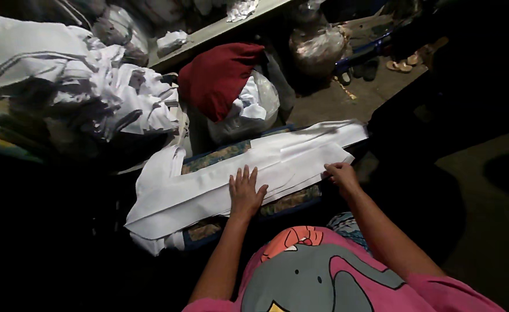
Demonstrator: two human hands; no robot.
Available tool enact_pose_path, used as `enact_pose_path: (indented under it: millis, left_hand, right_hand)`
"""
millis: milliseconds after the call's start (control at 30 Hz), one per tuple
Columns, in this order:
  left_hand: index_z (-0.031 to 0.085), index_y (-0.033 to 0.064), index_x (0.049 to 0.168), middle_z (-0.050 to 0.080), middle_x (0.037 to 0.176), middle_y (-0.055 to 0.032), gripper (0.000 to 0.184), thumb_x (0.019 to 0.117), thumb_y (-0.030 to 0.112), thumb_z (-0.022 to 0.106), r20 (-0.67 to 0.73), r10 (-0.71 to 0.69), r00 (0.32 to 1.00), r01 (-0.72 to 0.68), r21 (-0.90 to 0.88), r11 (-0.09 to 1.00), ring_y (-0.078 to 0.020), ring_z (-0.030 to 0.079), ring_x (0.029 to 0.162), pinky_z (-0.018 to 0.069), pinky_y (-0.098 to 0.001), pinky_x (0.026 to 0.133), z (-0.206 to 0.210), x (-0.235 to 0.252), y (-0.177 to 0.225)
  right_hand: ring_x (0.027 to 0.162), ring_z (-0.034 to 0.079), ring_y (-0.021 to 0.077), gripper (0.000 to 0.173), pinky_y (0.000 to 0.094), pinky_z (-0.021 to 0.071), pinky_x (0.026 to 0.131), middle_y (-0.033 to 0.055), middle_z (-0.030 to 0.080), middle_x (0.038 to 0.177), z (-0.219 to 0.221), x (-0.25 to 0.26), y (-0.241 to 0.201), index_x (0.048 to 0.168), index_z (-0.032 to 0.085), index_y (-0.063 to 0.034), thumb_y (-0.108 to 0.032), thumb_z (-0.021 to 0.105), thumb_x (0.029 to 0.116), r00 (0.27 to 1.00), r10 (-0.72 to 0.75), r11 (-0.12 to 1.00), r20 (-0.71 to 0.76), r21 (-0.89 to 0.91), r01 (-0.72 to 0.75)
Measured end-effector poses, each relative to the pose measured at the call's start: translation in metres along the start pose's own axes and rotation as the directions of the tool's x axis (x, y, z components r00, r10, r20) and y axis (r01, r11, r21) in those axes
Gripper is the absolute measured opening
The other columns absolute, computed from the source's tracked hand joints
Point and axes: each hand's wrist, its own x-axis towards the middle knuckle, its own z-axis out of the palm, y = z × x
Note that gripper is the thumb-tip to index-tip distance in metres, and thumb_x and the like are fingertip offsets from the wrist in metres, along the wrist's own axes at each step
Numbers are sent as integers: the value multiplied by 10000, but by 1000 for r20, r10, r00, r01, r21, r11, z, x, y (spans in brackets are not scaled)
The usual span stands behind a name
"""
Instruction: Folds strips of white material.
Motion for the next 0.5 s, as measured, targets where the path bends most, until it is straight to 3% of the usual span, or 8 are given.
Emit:
enact_pose_path:
  millis: [100, 167, 267, 333, 467, 500]
  left_hand:
    - [472, 93, 1538, 368, 1617, -220, 705, 1029, 576, 408, -108, -43, 993, 45, 17, 999, -466, 258, 1522, 102, -694, 1214, -2, -10, -16]
    - [467, 89, 1540, 358, 1619, -229, 714, 1028, 582, 400, -151, -66, 986, 70, 17, 997, -473, 252, 1521, 100, -690, 1214, -4, -15, -24]
    - [480, 81, 1529, 368, 1609, -243, 731, 1018, 596, 393, -200, -65, 978, 69, 12, 998, -492, 268, 1509, 102, -699, 1204, -2, -20, -31]
    - [485, 83, 1526, 371, 1607, -244, 729, 1017, 597, 395, -198, -58, 979, 61, 9, 998, -498, 271, 1506, 103, -710, 1197, -2, -21, -29]
    - [488, 92, 1526, 383, 1606, -227, 712, 1021, 587, 401, -195, -17, 981, 18, 4, 1000, -490, 281, 1504, 107, -721, 1192, 0, -19, -22]
    - [487, 92, 1526, 384, 1607, -223, 705, 1022, 578, 405, -195, -9, 981, 9, -1, 1000, -487, 282, 1505, 102, -723, 1191, 1, -18, -21]
  right_hand:
    - [1025, 666, 312, 553, 451, 574, 840, 250, 595, 1265, 8, -6, 7, 1411, 435, 45, -225, 678, 994, 998, 32, 992, -52, 122, -26]
    - [1046, 667, 339, 600, 466, 585, 848, 277, 558, 1301, 12, -9, 12, 1436, 381, 53, -176, 693, 977, 993, 33, 979, -112, 206, -9]
    - [882, 692, 264, 507, 387, 595, 755, 243, 613, 1157, 12, -8, 10, 1392, 410, 77, -161, 648, 1013, 996, 18, 962, -90, 274, 7]
    - [864, 677, 222, 465, 360, 575, 745, 201, 644, 1123, 8, -6, 2, 1375, 453, 55, -212, 622, 1033, 1000, 4, 973, 2, 231, -5]
    - [667, 537, 130, 351, 295, 471, 601, 101, 610, 917, 11, 4, -3, 1224, 592, 22, -257, 648, 1018, 998, -61, 989, -25, 137, 63]
    - [678, 519, 140, 313, 308, 458, 616, 106, 595, 911, 12, 6, -3, 1183, 601, 28, -234, 648, 1017, 996, -81, 989, -42, 119, 86]
